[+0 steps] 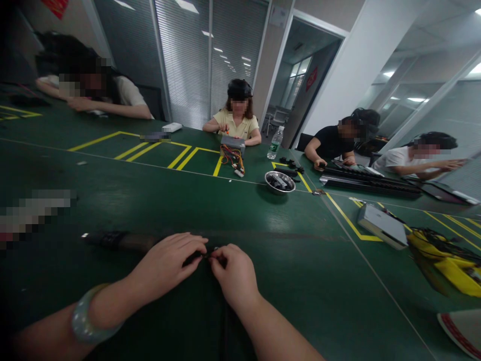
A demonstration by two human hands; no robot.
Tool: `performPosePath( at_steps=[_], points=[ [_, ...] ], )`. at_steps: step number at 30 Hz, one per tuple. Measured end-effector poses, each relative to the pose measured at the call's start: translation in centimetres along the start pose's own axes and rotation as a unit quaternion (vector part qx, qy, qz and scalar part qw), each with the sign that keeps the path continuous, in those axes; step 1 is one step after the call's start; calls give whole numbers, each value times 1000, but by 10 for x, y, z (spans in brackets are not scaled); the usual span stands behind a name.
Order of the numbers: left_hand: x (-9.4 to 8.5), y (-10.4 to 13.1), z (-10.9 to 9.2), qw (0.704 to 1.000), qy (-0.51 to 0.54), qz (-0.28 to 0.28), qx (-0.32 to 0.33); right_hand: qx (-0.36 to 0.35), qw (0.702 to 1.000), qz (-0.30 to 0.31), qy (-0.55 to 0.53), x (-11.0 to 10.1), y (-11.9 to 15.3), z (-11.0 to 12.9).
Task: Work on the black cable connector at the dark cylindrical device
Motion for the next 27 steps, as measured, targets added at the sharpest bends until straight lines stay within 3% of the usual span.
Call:
performPosePath(
  at_steps=[27],
  points=[
    [3,0,1,1000,-8,-4,8,-9,1000,24,0,0,0,0]
  ],
)
Point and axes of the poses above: each hand's wrist, its own y-axis away from the middle knuckle, its own x-axis out of the palm, z = x × y, the point moved 4 cm from there along -y, towards the middle knuckle, and after that the axes turned 7 degrees about -z, right-handed, at the moved point
